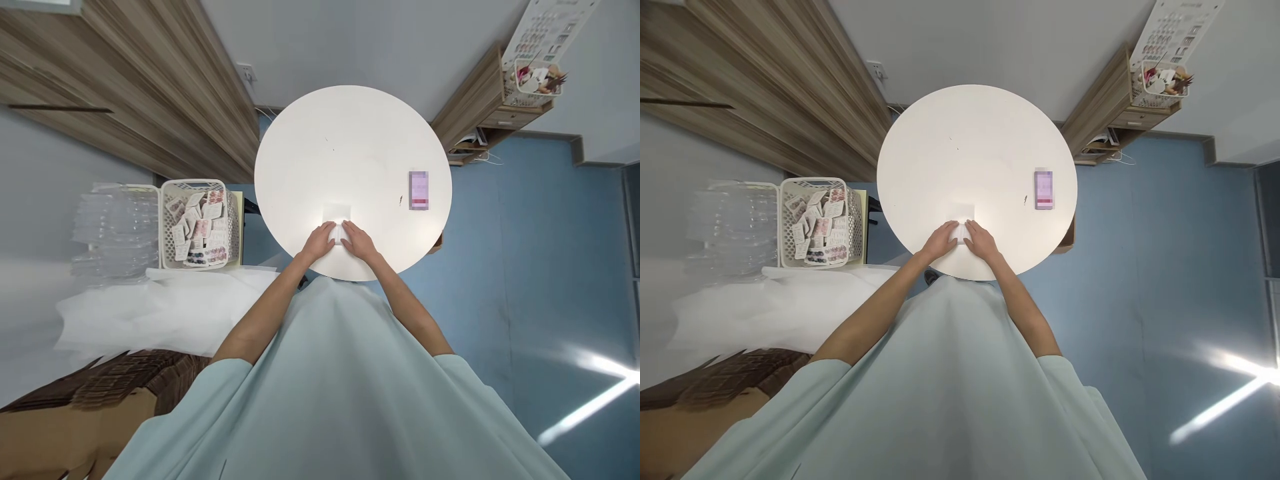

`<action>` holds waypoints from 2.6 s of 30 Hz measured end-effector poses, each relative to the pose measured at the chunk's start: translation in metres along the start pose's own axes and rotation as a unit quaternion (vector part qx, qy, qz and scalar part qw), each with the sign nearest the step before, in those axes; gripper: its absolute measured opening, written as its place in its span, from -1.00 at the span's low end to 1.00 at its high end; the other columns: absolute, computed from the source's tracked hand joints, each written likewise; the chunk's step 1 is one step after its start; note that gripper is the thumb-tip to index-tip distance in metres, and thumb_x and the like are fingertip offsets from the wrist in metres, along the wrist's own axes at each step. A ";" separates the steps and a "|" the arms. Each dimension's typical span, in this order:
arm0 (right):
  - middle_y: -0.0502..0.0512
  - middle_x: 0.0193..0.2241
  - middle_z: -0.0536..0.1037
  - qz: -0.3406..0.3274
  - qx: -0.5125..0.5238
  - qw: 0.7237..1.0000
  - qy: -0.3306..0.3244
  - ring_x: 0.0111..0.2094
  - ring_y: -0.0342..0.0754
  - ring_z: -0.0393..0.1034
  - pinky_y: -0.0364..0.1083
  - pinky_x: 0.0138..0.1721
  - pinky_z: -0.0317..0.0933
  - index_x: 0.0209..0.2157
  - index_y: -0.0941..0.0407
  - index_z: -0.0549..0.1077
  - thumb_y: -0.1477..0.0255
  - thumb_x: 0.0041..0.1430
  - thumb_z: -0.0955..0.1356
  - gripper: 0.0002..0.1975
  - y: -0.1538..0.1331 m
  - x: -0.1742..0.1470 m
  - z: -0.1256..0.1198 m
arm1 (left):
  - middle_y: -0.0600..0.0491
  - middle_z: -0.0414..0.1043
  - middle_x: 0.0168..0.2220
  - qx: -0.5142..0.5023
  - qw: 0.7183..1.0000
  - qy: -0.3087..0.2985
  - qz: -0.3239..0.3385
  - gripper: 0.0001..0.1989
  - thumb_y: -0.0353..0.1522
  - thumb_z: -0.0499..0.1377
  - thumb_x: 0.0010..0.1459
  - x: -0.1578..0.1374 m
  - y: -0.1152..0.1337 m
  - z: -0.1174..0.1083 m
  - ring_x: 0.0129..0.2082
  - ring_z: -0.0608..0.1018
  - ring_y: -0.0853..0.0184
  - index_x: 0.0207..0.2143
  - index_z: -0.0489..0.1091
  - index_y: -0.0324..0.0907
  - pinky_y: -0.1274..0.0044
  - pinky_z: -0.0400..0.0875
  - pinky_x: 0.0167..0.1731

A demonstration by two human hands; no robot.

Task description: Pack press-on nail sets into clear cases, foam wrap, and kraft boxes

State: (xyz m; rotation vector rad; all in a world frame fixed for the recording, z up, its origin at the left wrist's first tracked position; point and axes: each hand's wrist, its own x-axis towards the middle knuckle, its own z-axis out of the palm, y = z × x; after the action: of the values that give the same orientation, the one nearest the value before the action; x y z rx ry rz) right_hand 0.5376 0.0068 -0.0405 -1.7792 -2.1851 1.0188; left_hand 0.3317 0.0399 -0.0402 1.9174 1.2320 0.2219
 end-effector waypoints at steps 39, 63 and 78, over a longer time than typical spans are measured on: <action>0.31 0.14 0.60 0.131 -0.046 0.987 0.079 0.18 0.19 0.40 0.07 0.16 0.27 0.25 0.16 0.45 0.38 0.46 0.34 -0.61 -0.031 0.005 -0.007 | -0.05 0.60 -0.26 -0.023 0.960 0.078 -0.266 -0.84 -0.29 0.26 0.32 -0.007 0.008 -0.006 -0.21 0.58 0.17 -0.34 0.47 -0.15 0.46 0.33 -0.23; 0.37 0.15 0.48 -0.008 -0.089 0.991 -0.104 0.16 0.22 0.31 0.08 0.20 0.23 0.39 0.21 0.34 0.29 0.48 0.34 -0.44 -0.104 -0.001 0.024 | -0.11 0.57 0.11 -0.148 0.923 0.198 -0.294 -0.73 -0.32 0.22 0.34 -0.096 -0.025 -0.003 -0.17 0.64 0.20 0.06 0.50 -0.17 0.34 0.54 0.01; 0.39 0.19 0.47 -0.048 -0.105 0.982 -0.148 0.21 0.22 0.32 0.09 0.23 0.27 0.47 0.19 0.23 0.30 0.49 0.33 -0.38 -0.115 -0.010 0.030 | -0.16 0.50 0.20 -0.113 0.903 0.227 -0.347 -0.64 -0.39 0.21 0.29 -0.114 -0.012 -0.006 -0.22 0.65 0.22 0.12 0.47 -0.18 0.30 0.50 0.12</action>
State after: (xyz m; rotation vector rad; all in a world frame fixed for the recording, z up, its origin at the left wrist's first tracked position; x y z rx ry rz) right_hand 0.4316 -0.0225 0.0068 -1.6732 -2.6176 1.1305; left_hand 0.2628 -0.0485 -0.0140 1.1529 2.0216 0.4219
